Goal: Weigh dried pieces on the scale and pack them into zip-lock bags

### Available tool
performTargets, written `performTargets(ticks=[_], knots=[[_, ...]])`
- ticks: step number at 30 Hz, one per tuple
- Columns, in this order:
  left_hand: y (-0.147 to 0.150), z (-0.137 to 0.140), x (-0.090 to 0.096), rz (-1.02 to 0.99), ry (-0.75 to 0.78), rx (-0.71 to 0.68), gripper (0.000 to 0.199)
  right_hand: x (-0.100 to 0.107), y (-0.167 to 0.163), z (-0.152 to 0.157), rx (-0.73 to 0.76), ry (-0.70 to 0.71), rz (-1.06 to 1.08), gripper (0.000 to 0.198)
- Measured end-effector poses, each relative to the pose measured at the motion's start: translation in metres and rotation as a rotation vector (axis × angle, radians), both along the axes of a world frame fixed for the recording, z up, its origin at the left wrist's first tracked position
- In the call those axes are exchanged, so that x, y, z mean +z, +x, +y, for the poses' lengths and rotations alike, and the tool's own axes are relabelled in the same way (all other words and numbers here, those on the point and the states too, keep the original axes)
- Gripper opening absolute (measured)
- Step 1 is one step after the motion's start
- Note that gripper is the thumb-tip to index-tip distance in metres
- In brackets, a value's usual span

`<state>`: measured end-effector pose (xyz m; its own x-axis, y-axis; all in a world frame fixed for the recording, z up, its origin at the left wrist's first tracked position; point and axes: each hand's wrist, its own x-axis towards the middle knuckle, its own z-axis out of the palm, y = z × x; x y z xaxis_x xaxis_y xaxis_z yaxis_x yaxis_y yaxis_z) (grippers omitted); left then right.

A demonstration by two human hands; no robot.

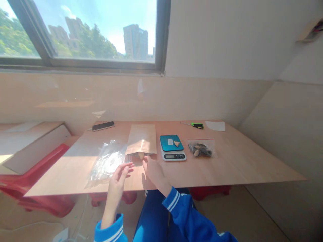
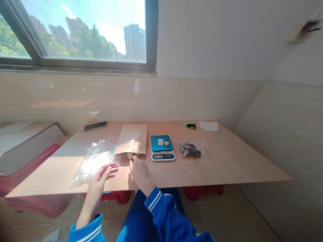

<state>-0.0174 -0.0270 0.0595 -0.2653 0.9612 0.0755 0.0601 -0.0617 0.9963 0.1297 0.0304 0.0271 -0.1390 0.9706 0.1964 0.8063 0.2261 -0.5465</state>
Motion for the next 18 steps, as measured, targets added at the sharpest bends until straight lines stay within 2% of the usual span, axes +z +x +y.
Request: performTargets(ticks=[5, 9, 12, 14, 18], knots=[[-0.009, 0.002, -0.003, 0.102, 0.084, 0.063, 0.034, -0.009, -0.029, 0.009, -0.067, 0.05, -0.021, 0.029], [-0.013, 0.036, -0.011, 0.32, 0.198, 0.093, 0.036, -0.007, -0.034, 0.012, -0.113, 0.021, -0.049, 0.03], [-0.011, 0.07, -0.013, 0.428, 0.198, 0.018, 0.059, 0.001, -0.039, 0.011, -0.133, 0.016, -0.108, 0.031], [-0.011, 0.087, -0.014, 0.534, 0.122, -0.128, 0.07, 0.008, -0.042, 0.01, -0.127, 0.055, -0.234, 0.027], [-0.01, 0.102, -0.016, 0.729, 0.128, -0.274, 0.068, 0.018, -0.043, 0.011, -0.065, 0.119, -0.436, 0.034]])
